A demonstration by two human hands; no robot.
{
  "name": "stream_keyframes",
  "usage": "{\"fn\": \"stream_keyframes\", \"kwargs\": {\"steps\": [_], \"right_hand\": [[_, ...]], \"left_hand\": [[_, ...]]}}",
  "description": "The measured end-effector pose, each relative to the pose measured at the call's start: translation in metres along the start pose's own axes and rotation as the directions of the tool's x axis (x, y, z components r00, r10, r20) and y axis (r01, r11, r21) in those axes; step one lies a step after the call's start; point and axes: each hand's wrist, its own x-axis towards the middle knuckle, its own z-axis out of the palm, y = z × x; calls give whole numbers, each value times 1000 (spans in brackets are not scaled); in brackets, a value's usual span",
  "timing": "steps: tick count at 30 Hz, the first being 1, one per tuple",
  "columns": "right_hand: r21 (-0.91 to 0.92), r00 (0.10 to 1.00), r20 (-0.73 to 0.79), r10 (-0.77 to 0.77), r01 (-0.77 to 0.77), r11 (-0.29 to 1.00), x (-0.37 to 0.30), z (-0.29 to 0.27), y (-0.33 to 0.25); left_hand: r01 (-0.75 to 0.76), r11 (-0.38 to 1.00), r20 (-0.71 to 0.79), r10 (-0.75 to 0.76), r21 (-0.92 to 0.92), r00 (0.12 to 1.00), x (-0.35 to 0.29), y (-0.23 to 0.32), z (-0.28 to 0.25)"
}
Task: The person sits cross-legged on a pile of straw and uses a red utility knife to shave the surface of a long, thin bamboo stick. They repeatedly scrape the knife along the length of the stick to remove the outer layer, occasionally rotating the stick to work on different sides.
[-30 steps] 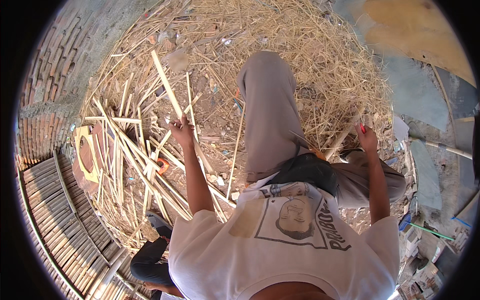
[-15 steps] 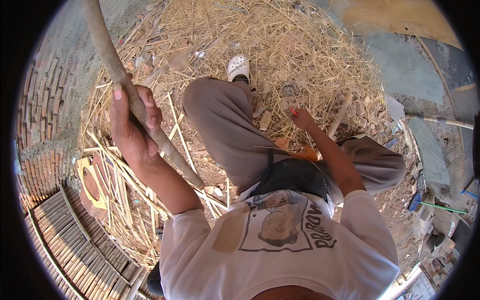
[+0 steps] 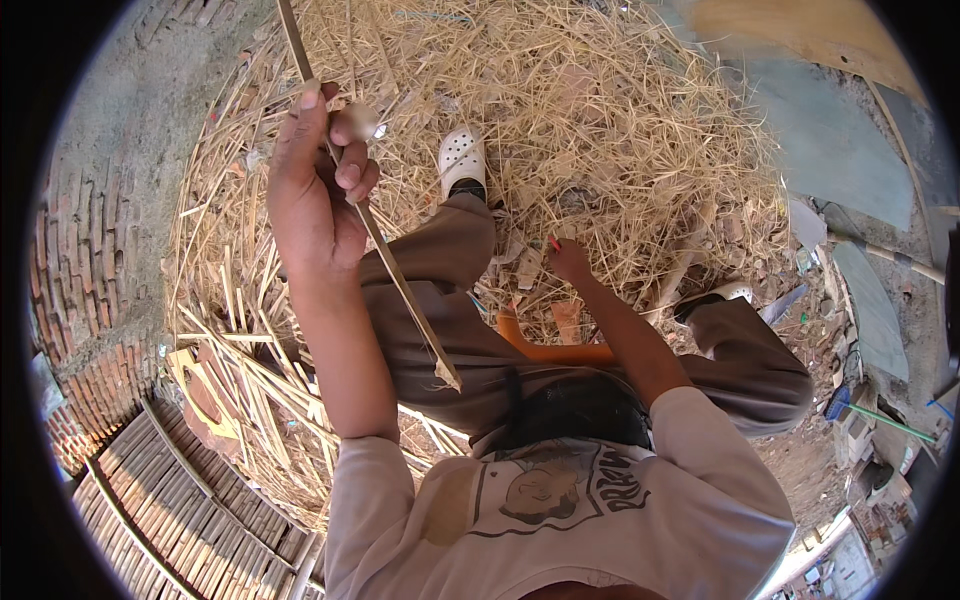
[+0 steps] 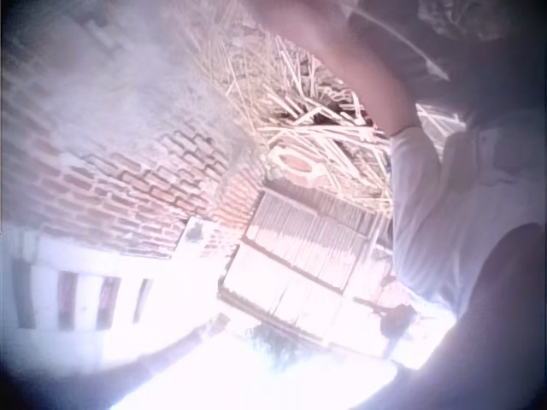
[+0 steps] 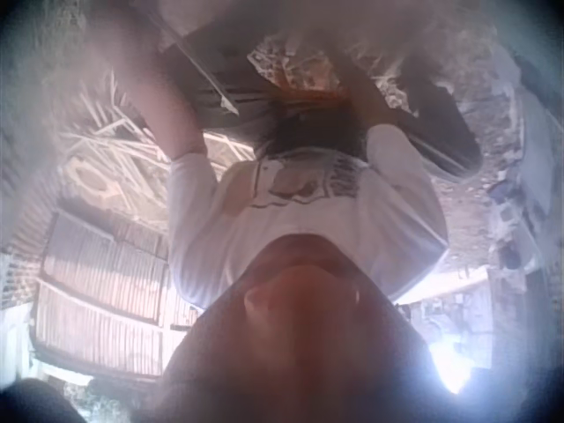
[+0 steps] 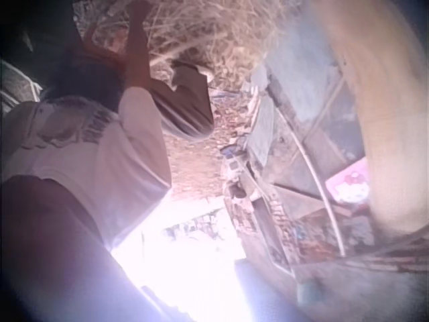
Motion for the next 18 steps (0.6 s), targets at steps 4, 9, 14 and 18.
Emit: {"fn": "stream_keyframes", "kwargs": {"steps": [4, 9, 14, 18], "right_hand": [[67, 979, -128, -157, 166, 984, 13, 9, -52], [3, 950, -207, -235, 241, 971, 57, 6, -116], [-85, 955, -82, -287, 280, 956, 72, -4, -129], [-122, 918, -97, -385, 373, 920, 88, -4, -118]], "left_hand": [[-91, 995, -65, 89, -33, 994, 1, 10, -7], [-140, 990, -178, 143, 29, 974, 10, 9, 9], [-65, 996, -192, 52, -61, 980, 16, 10, 13], [-40, 996, -175, 25, -85, 984, 20, 9, 6]]}}
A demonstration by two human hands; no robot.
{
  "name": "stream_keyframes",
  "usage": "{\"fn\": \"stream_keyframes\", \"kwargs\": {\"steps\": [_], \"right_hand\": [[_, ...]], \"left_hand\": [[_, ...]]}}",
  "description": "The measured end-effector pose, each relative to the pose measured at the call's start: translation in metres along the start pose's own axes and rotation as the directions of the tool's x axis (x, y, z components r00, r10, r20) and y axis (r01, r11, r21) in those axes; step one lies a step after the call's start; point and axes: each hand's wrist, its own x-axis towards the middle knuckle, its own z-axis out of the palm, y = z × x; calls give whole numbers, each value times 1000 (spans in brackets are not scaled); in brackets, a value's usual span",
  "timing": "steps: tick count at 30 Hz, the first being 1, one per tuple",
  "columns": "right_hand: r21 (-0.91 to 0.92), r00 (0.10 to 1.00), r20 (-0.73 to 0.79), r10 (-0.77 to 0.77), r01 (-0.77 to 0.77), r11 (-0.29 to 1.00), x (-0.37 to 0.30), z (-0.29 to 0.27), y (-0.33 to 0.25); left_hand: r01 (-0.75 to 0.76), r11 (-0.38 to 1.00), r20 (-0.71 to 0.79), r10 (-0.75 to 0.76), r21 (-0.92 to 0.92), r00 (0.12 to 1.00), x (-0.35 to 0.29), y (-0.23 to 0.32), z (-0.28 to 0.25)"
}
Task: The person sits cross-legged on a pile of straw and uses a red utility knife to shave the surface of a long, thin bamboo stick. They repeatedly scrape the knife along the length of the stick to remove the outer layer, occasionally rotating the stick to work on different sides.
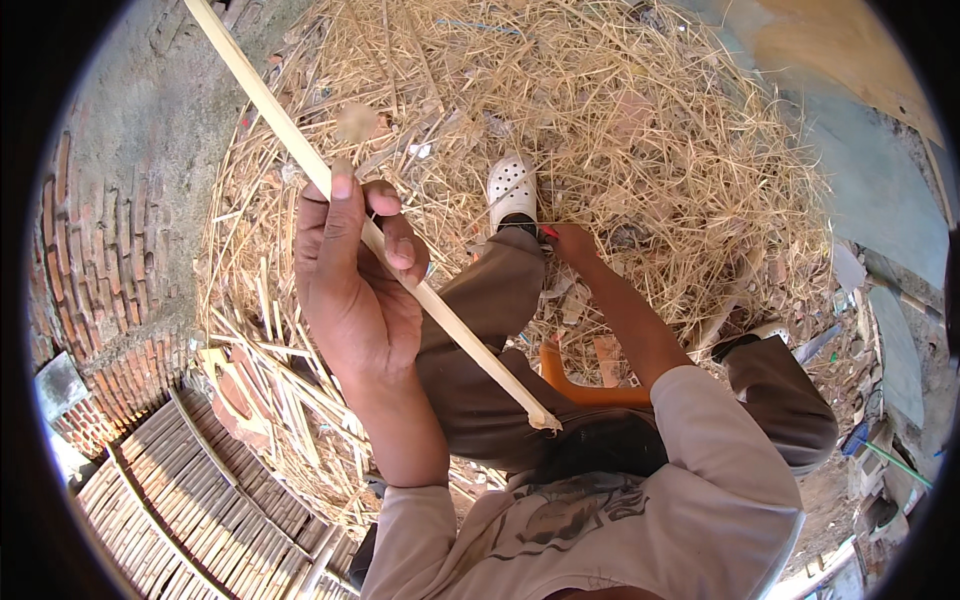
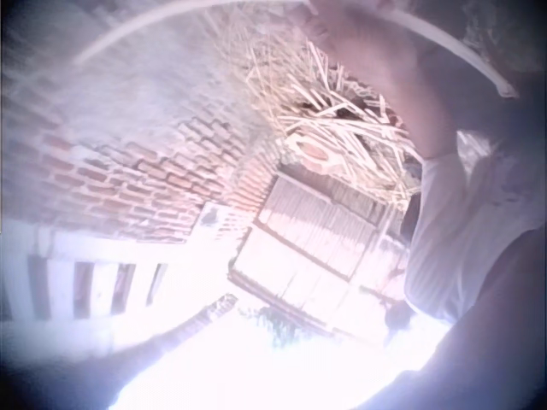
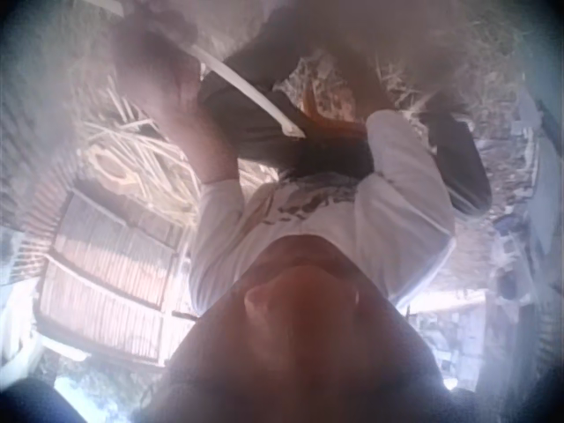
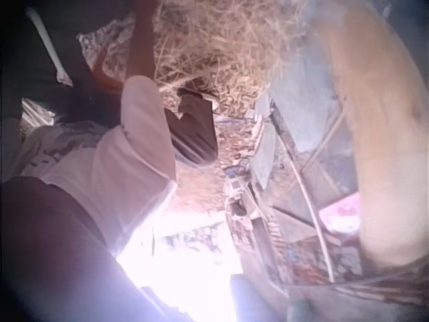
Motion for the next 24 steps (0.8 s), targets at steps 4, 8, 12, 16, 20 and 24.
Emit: {"fn": "stream_keyframes", "kwargs": {"steps": [4, 8, 12, 16, 20, 24], "right_hand": [[47, 995, -87, -44, 49, 998, 0, 13, 14], [-24, 998, -44, 35, -36, 999, 3, 21, 15], [-61, 993, -58, 103, -107, 992, 6, 27, 16], [-128, 994, -48, 96, -102, 987, 3, 23, 11], [-176, 995, 45, 90, -81, 981, 10, 16, 13], [-196, 994, 76, 82, -65, 978, 9, 10, 5]], "left_hand": [[29, 1000, -4, -29, -10, 1000, 1, 2, -7], [14, 999, 40, -15, 41, 999, -3, 6, -16], [23, 1000, 58, -23, -3, 998, -6, 9, -21], [44, 997, 53, -41, -70, 998, -7, 13, -27], [65, 996, 59, -61, -66, 996, -9, 16, -29], [64, 998, 49, -63, -29, 997, -12, 18, -34]]}}
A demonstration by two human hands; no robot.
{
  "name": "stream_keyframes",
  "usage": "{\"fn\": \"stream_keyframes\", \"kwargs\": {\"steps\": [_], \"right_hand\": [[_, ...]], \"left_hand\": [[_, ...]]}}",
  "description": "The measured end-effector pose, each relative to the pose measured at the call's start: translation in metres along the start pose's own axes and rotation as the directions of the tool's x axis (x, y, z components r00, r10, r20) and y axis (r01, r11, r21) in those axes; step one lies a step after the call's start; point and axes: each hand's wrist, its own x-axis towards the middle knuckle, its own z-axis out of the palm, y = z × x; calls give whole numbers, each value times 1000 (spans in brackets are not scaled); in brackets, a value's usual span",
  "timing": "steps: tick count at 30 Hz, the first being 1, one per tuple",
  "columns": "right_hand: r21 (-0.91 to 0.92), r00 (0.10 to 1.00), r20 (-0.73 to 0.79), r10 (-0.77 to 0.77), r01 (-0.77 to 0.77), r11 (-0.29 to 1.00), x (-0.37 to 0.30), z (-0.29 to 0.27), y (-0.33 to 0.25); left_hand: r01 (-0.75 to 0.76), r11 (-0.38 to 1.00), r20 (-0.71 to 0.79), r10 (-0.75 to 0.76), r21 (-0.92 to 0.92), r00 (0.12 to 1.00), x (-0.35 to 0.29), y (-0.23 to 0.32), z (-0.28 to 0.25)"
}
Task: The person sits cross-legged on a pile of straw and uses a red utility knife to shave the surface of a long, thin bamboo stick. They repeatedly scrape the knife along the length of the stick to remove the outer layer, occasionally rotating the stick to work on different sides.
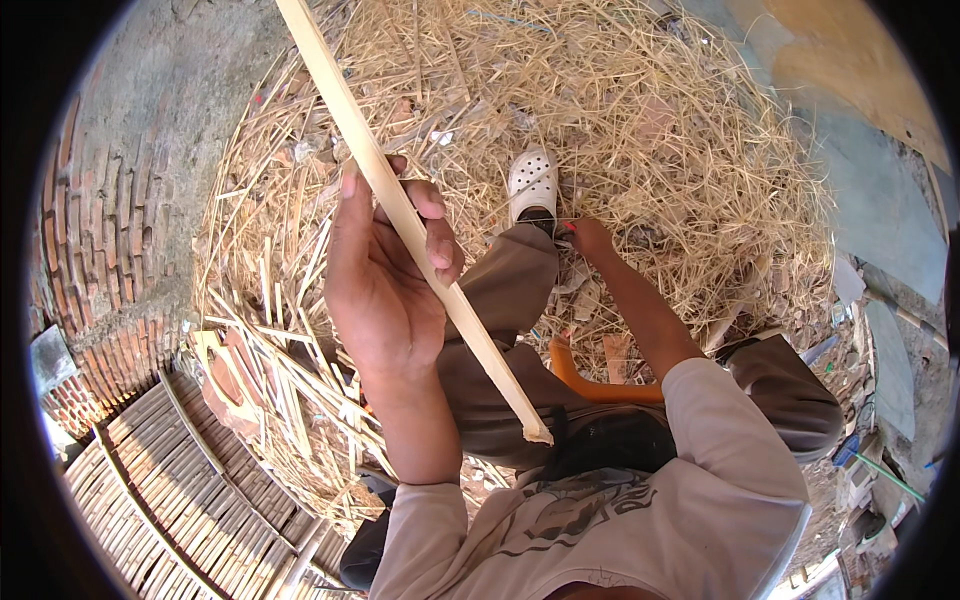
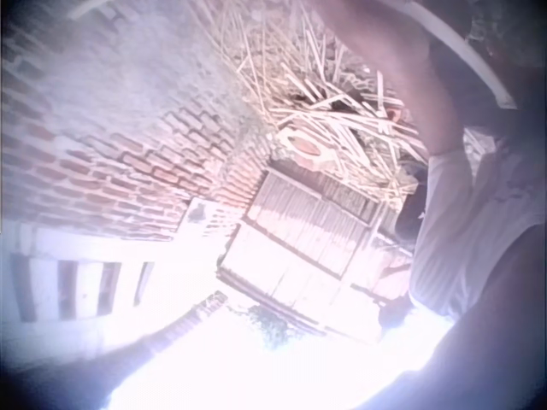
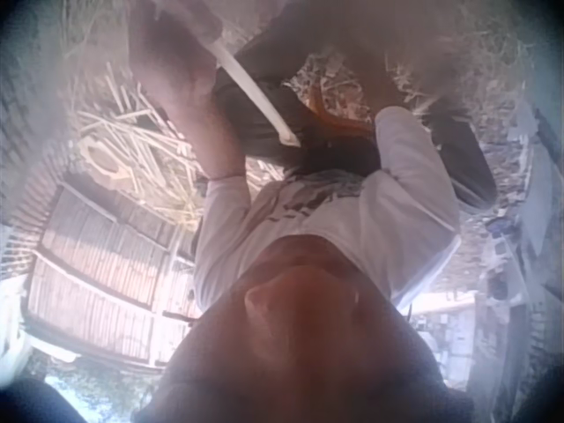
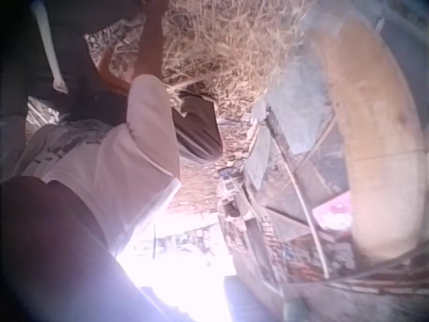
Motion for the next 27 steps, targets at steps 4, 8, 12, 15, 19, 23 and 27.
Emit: {"fn": "stream_keyframes", "kwargs": {"steps": [4, 8, 12, 15, 19, 23, 27], "right_hand": [[1, 998, 9, 58, -58, 998, 1, 3, -3], [-1, 999, 17, 52, -52, 999, 2, 6, -2], [8, 1000, 4, 21, -21, 1000, 0, 7, 1], [47, 1000, -22, 0, 1, 999, -6, 6, -3], [-17, 1000, -11, 13, -13, 1000, -5, 15, 5], [7, 1000, 2, 14, -14, 1000, -5, 15, 2], [-29, 1000, 30, 6, -6, 1000, -7, 14, -1]], "left_hand": [[-5, 1000, 7, 5, -4, 1000, -3, 2, -3], [4, 999, -16, -5, -35, 1000, -8, 3, -3], [-4, 1000, 22, 4, -18, 1000, -9, 4, -6], [-11, 1000, 0, 11, -22, 1000, -11, 4, -6], [-13, 1000, -15, 13, 8, 1000, -11, 2, -3], [-16, 1000, -28, 16, 21, 999, -12, 2, -3], [-28, 1000, -32, 28, 11, 999, -13, 3, -3]]}}
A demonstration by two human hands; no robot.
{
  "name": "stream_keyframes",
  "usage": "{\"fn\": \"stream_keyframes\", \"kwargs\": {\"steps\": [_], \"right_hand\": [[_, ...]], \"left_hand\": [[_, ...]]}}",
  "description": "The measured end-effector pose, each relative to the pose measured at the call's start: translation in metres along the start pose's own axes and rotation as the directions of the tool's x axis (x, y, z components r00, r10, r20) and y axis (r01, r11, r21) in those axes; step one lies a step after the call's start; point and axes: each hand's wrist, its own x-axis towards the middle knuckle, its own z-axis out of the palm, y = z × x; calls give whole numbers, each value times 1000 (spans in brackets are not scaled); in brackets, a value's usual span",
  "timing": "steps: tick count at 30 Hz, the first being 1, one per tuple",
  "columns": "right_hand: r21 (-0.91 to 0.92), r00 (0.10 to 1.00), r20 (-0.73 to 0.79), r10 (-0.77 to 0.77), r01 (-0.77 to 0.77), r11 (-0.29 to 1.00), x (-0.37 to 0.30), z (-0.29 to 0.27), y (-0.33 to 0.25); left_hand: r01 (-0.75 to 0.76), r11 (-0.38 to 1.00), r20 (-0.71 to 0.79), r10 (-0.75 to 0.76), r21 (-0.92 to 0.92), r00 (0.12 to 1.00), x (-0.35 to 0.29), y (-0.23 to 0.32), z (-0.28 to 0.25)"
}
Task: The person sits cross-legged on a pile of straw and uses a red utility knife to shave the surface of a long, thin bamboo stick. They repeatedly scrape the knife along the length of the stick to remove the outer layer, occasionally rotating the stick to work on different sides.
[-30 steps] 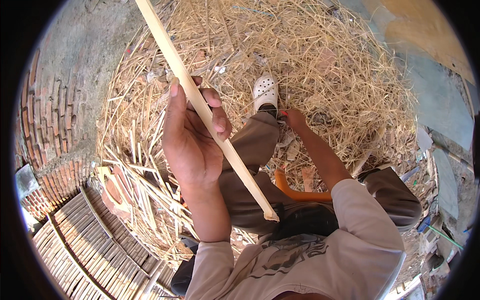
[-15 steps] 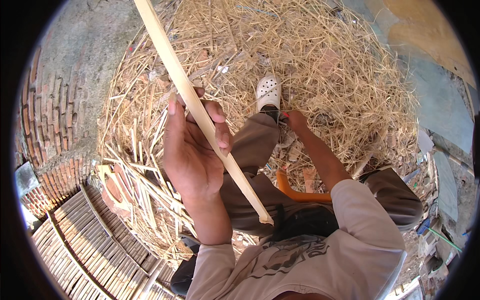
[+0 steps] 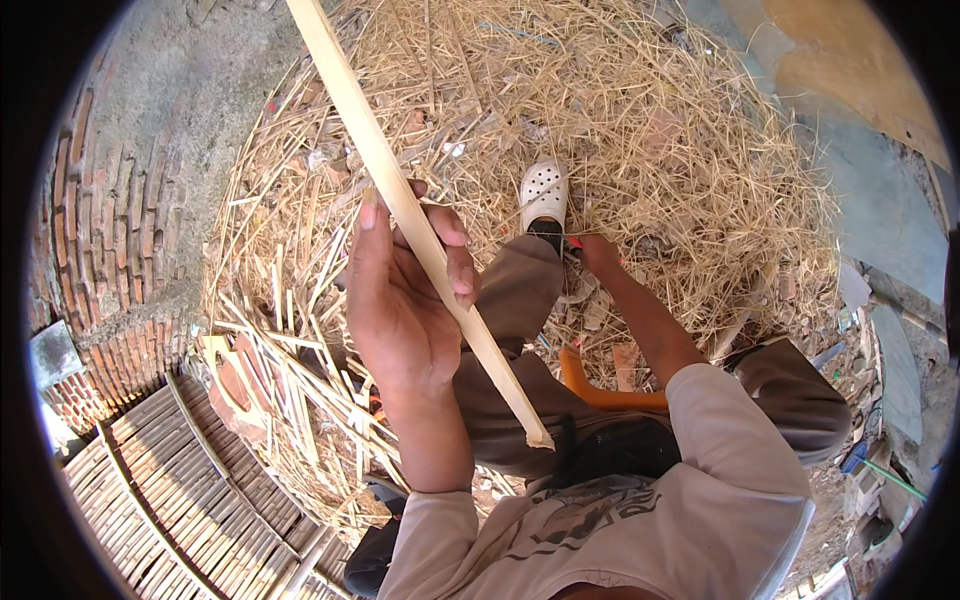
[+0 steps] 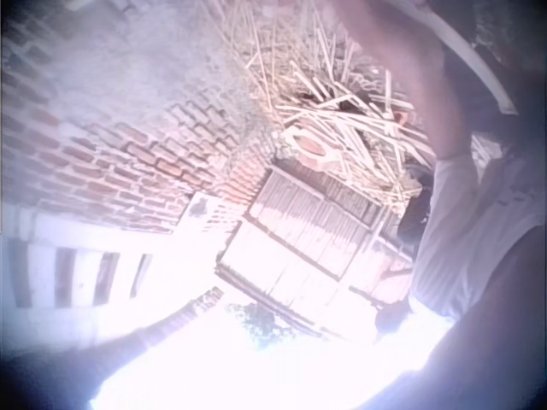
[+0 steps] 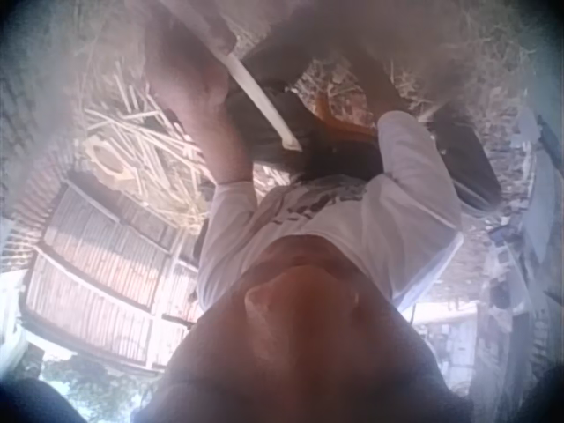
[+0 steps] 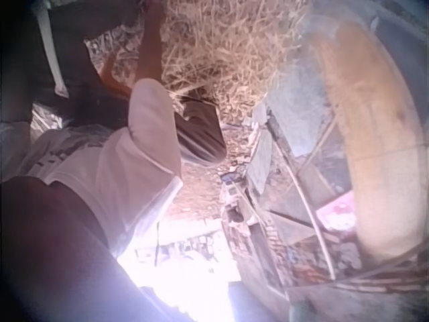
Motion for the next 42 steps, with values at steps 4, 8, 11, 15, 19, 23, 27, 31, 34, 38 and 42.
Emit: {"fn": "stream_keyframes", "kwargs": {"steps": [4, 8, 11, 15, 19, 23, 27, 31, 34, 38, 42], "right_hand": [[-6, 1000, 15, -12, 12, 1000, -1, -3, -1], [7, 998, 5, -70, 70, 998, -11, -18, -12], [25, 990, -56, -131, 133, 991, -15, -22, -11], [215, 975, -176, -136, 173, 961, -35, -20, 5], [600, 968, -246, -37, 182, 779, -80, -21, 27], [921, 975, 213, 59, -221, 320, -169, -132, -7], [987, 996, 74, -54, -65, 144, -236, -221, -10], [976, 987, -158, -7, 157, 149, -305, -290, -19], [966, 976, -216, 8, 212, 145, -352, -306, -7], [948, 950, -309, 35, 305, 95, -417, -303, 22], [911, 909, -408, 92, 398, 107, -474, -311, 49]], "left_hand": [[-7, 1000, -1, 7, 25, 1000, 0, 1, 0], [-17, 999, -20, 18, 46, 1000, 0, 2, -4], [-12, 999, -20, 13, 42, 1000, -2, 3, -7], [20, 998, -44, -18, 67, 999, 1, 1, -8], [65, 995, 5, -65, 71, 998, 1, -2, -5], [178, 983, 66, -181, 54, 981, -12, -5, 2], [312, 946, 187, -323, 89, 928, -22, -22, 25], [291, 944, 300, -325, 155, 897, -34, -41, 67], [236, 956, 380, -287, 175, 879, -39, -48, 102], [189, 956, 478, -277, 225, 833, -37, -85, 147], [229, 939, 550, -336, 256, 765, -85, -97, 181]]}}
